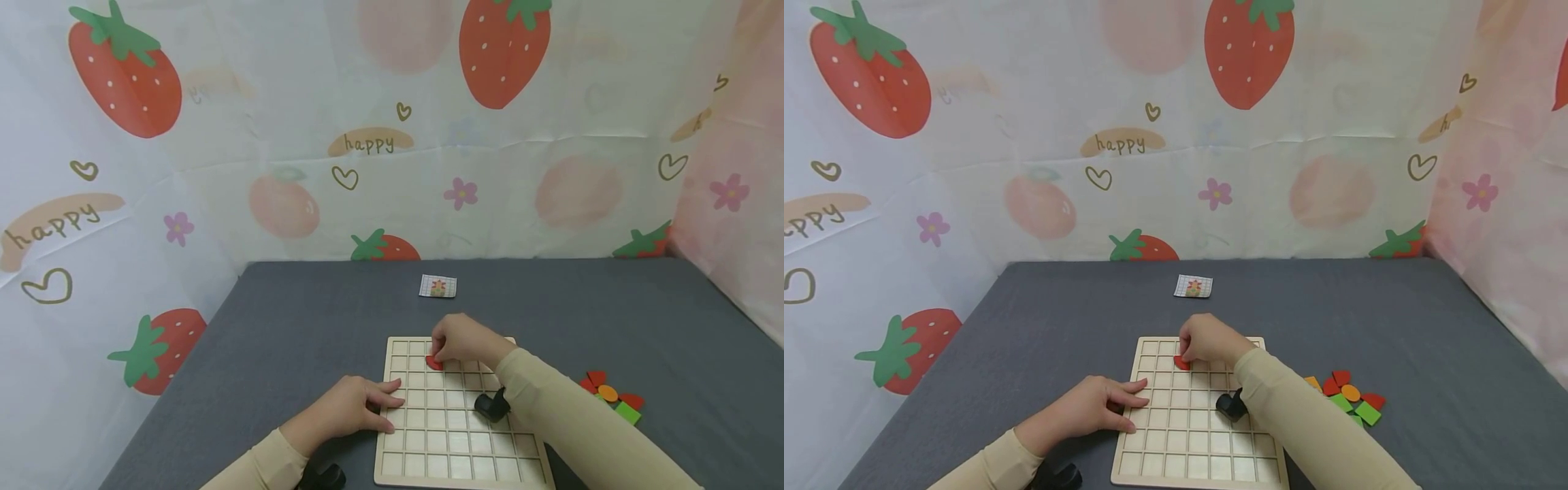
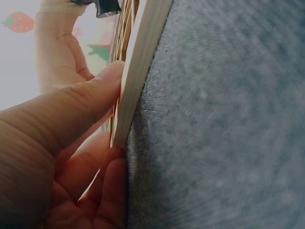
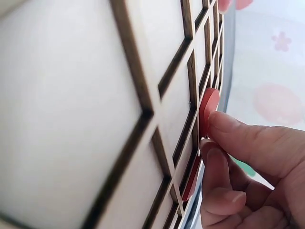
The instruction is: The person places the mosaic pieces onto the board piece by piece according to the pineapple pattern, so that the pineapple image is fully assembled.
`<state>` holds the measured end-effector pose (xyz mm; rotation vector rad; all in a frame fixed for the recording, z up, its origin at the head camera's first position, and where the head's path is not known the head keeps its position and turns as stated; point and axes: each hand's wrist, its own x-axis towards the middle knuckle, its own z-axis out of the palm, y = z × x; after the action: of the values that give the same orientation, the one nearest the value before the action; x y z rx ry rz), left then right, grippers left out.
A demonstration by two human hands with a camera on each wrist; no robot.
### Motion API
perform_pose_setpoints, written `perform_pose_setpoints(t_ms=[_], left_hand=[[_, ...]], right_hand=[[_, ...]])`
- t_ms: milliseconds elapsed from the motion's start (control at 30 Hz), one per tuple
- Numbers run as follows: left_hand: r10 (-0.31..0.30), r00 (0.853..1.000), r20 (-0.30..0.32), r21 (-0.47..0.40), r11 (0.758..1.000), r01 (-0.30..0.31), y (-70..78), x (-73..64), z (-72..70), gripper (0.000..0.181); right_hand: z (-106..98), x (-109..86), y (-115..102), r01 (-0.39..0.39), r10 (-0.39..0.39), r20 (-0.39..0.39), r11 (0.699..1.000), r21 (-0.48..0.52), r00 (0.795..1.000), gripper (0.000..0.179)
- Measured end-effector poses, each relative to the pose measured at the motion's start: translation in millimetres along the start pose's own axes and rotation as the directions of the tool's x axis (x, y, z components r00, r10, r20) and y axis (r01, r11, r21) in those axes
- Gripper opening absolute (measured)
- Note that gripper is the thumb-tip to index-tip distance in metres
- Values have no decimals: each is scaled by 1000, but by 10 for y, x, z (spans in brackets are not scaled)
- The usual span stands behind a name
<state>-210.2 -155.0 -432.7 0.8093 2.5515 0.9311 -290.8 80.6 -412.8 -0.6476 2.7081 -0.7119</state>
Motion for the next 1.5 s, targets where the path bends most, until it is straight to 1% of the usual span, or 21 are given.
perform_pose_setpoints(t_ms=[267, 400, 533, 700, 767, 900, 1000, 1233, 1500], left_hand=[[-6, 1000, 3, -1, 1000, 6, 7, 2, -2, 46], [-13, 1000, 8, -4, 1000, 13, 9, 1, -1, 47], [-13, 1000, 6, -6, 1000, 13, 13, 2, 0, 47], [-10, 1000, 2, 1, 1000, 10, 16, 3, 2, 47], [-10, 1000, 2, 5, 1000, 10, 17, 2, 2, 47], [-14, 1000, 4, 0, 1000, 14, 18, 2, 3, 47], [-17, 1000, 5, -4, 1000, 17, 16, 3, 4, 47], [-13, 1000, 3, -4, 1000, 13, 12, 4, 9, 46], [-19, 1000, 4, -3, 1000, 19, 25, 4, 9, 46]], right_hand=[[-32, -36, 23, -3, 3, 11, 1000, 24, 1000, 20], [-27, -32, 42, -19, 18, 15, 998, 63, 1000, 18], [-2, -18, 40, -41, 41, 0, 993, 113, 999, 15], [29, -10, 27, -64, 66, -10, 988, 138, 998, 18], [32, -20, 12, -62, 65, -14, 986, 153, 998, 18], [44, -49, -20, -31, 35, -19, 983, 178, 999, 17], [66, -44, -25, -18, 22, -20, 985, 171, 1000, 16], [82, -29, -40, -71, 76, -35, 991, 117, 996, 19], [48, -52, -40, -77, 84, -43, 987, 142, 996, 18]])
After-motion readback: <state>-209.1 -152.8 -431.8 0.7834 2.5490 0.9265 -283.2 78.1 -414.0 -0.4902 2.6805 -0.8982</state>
